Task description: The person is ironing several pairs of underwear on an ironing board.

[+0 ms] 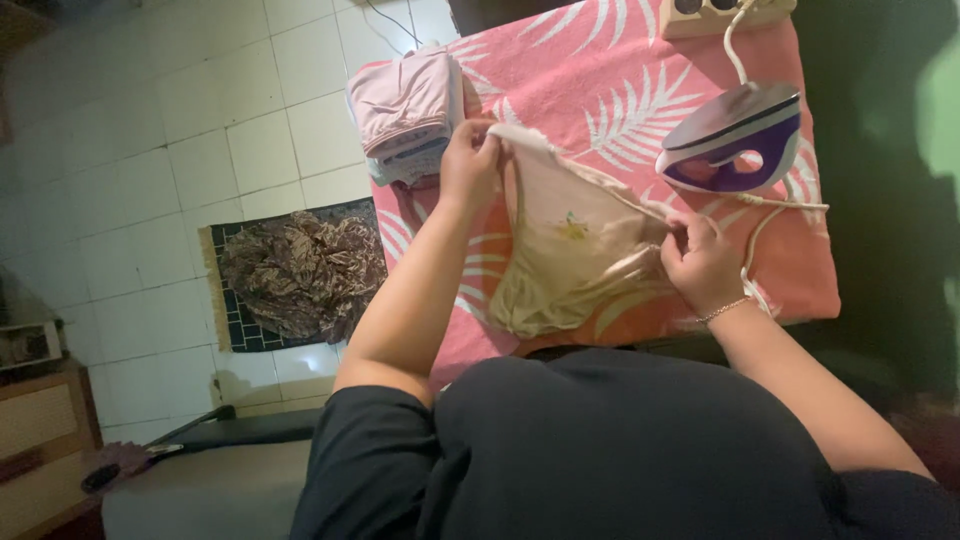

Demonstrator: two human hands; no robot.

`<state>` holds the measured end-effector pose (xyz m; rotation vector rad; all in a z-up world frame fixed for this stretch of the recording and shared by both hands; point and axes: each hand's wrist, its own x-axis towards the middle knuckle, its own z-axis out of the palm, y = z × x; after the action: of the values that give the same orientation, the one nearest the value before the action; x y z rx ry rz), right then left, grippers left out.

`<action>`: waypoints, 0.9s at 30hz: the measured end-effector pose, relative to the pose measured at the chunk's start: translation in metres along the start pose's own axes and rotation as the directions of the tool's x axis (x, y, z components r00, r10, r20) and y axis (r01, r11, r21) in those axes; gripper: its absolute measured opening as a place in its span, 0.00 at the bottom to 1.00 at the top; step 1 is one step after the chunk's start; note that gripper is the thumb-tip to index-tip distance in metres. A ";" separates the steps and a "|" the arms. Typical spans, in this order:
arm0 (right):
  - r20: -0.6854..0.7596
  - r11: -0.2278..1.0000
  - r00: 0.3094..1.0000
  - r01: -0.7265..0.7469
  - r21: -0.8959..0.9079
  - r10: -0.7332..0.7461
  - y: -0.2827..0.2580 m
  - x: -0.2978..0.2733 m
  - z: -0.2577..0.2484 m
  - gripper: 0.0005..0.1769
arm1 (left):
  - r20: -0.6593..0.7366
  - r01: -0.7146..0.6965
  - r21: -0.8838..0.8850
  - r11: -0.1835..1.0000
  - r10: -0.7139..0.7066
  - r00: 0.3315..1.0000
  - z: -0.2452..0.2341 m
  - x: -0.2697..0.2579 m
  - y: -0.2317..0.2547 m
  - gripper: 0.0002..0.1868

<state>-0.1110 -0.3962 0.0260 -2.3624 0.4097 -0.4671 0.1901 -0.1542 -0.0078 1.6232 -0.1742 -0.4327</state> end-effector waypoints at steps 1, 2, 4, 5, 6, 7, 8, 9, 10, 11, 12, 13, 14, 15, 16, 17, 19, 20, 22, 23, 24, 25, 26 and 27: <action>0.001 1.000 1.000 -0.002 -0.001 0.002 -0.006 0.001 -0.003 0.13 | 0.001 0.002 0.000 1.000 -0.002 1.000 0.007 0.000 0.002 0.11; 0.005 0.999 0.999 0.048 0.002 -0.048 -0.011 0.002 -0.005 0.20 | -0.022 -0.051 0.052 0.997 0.052 0.998 0.014 0.000 0.004 0.16; 0.008 0.995 0.995 0.101 0.003 -0.101 -0.018 0.001 -0.010 0.28 | -0.043 -0.106 0.104 0.989 0.111 0.993 0.018 -0.007 0.007 0.24; -0.008 0.977 0.980 0.198 -0.078 -0.200 -0.018 -0.002 -0.011 0.26 | 0.035 -0.058 0.244 0.968 0.051 0.998 0.016 -0.016 0.006 0.27; -0.017 0.943 0.955 0.291 -0.159 -0.297 -0.017 -0.005 -0.013 0.25 | 0.103 -0.021 0.382 0.924 -0.020 0.995 0.014 -0.024 0.004 0.30; -0.017 0.944 0.955 0.291 -0.158 -0.297 -0.007 -0.011 -0.011 0.25 | 0.102 -0.021 0.383 0.923 -0.020 0.995 0.008 -0.040 -0.013 0.30; 0.010 0.927 0.952 0.299 -0.227 -0.305 0.003 -0.017 -0.010 0.21 | 0.054 -0.128 0.476 0.870 0.116 0.992 0.003 -0.056 -0.031 0.26; 0.037 0.904 0.949 0.309 -0.295 -0.312 0.014 -0.022 -0.009 0.16 | 0.018 -0.220 0.569 0.792 0.256 0.967 -0.002 -0.071 -0.048 0.23; 0.035 0.905 0.949 0.310 -0.292 -0.314 0.018 -0.024 -0.010 0.16 | 0.017 -0.221 0.571 0.791 0.257 0.966 -0.008 -0.097 -0.044 0.23; 0.094 0.901 0.965 0.263 -0.345 -0.245 0.021 -0.028 -0.012 0.13 | -0.001 -0.152 0.656 0.739 0.203 0.979 -0.014 -0.125 -0.040 0.19; 0.147 0.891 0.974 0.217 -0.398 -0.172 0.025 -0.032 -0.013 0.09 | -0.026 -0.084 0.732 0.676 0.150 0.988 -0.019 -0.152 -0.036 0.18; 0.149 0.891 0.974 0.218 -0.398 -0.172 0.025 -0.030 -0.014 0.09 | -0.027 -0.082 0.731 0.677 0.149 0.989 -0.024 -0.169 -0.037 0.18; 0.162 0.878 0.968 0.244 -0.412 -0.193 0.025 -0.029 -0.014 0.11 | 0.027 -0.060 0.578 0.814 0.054 0.998 -0.030 -0.186 -0.038 0.18; 0.179 0.862 0.960 0.274 -0.426 -0.216 0.025 -0.028 -0.016 0.13 | 0.094 -0.012 0.400 0.916 -0.028 0.995 -0.035 -0.205 -0.040 0.19; 0.185 0.861 0.958 0.279 -0.426 -0.219 0.027 -0.028 -0.017 0.13 | 0.089 -0.007 0.397 0.918 -0.030 0.996 -0.034 -0.217 -0.032 0.19; 0.222 0.854 0.943 0.321 -0.410 -0.248 0.029 -0.026 -0.017 0.14 | 0.116 -0.023 0.527 0.850 -0.045 0.992 -0.034 -0.228 -0.024 0.21; 0.264 0.844 0.922 0.371 -0.388 -0.284 0.040 -0.024 -0.015 0.16 | 0.131 -0.034 0.643 0.765 -0.066 0.989 -0.034 -0.245 -0.014 0.23; 0.245 0.822 0.903 0.425 -0.379 -0.353 0.050 -0.025 -0.013 0.15 | 0.117 0.007 0.629 0.777 -0.104 0.988 -0.034 -0.251 -0.013 0.21; 0.230 0.791 0.871 0.490 -0.366 -0.433 0.062 -0.026 -0.013 0.15 | 0.090 0.055 0.611 0.790 -0.138 0.986 -0.034 -0.262 -0.005 0.19; 0.217 0.821 0.895 0.445 -0.358 -0.391 0.065 -0.028 -0.018 0.12 | 0.091 0.055 0.615 0.787 -0.140 0.986 -0.032 -0.268 0.002 0.18; 0.204 0.848 0.916 0.399 -0.349 -0.346 0.068 -0.029 -0.023 0.09 | 0.092 0.054 0.619 0.784 -0.141 0.986 -0.031 -0.274 0.009 0.18; 0.210 0.844 0.911 0.409 -0.348 -0.355 0.059 -0.026 -0.029 0.09 | 0.083 0.059 0.613 0.788 -0.139 0.987 -0.030 -0.280 0.004 0.18; 0.192 0.822 0.931 0.365 -0.438 -0.311 0.051 -0.024 -0.034 0.12 | 0.119 -0.048 0.633 0.773 -0.035 0.992 -0.030 -0.285 -0.001 0.14; 0.167 0.791 0.949 0.316 -0.524 -0.268 0.043 -0.021 -0.041 0.14 | 0.160 -0.155 0.649 0.745 0.066 0.985 -0.029 -0.290 -0.006 0.12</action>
<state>-0.1544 -0.4409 0.0210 -3.0199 0.1385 -0.4270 -0.0650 -0.0213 0.0376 2.2724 -0.5744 -0.4034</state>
